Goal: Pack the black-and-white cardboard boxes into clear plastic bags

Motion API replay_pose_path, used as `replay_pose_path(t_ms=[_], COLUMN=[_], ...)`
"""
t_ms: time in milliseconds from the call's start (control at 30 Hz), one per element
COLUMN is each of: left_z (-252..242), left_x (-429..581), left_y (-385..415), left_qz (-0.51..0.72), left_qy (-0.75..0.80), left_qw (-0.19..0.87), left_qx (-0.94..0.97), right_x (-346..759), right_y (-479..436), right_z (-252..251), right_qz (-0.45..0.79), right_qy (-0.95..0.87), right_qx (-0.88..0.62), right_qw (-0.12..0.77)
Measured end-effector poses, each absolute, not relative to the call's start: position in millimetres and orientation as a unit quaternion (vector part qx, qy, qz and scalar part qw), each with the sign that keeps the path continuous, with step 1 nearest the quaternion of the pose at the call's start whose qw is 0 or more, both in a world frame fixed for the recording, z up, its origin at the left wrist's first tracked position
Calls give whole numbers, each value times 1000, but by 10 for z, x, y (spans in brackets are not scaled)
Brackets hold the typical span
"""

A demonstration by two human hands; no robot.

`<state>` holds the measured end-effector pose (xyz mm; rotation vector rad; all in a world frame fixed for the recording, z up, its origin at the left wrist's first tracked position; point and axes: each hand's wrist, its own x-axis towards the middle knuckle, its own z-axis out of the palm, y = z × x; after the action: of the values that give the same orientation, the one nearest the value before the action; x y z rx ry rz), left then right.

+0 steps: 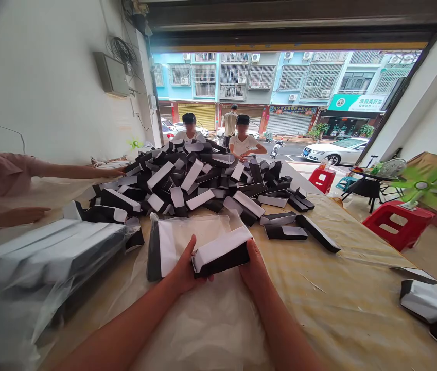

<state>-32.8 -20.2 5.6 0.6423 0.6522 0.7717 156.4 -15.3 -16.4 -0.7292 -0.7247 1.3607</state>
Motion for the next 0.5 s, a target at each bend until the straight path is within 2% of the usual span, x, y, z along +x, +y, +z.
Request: replay_pose_path(t_ms=[233, 500], left_z=[36, -16], left_x=[-291, -228], left_y=[-219, -229], left_qz=[477, 497], left_qy=[218, 274], left_qw=[798, 756], left_qx=[297, 327], right_x=[1587, 1493], right_y=[-104, -159], right_z=[-175, -143], right_qz=[568, 557], right_qy=[-288, -310], right_qx=[-338, -345], right_qw=[693, 688])
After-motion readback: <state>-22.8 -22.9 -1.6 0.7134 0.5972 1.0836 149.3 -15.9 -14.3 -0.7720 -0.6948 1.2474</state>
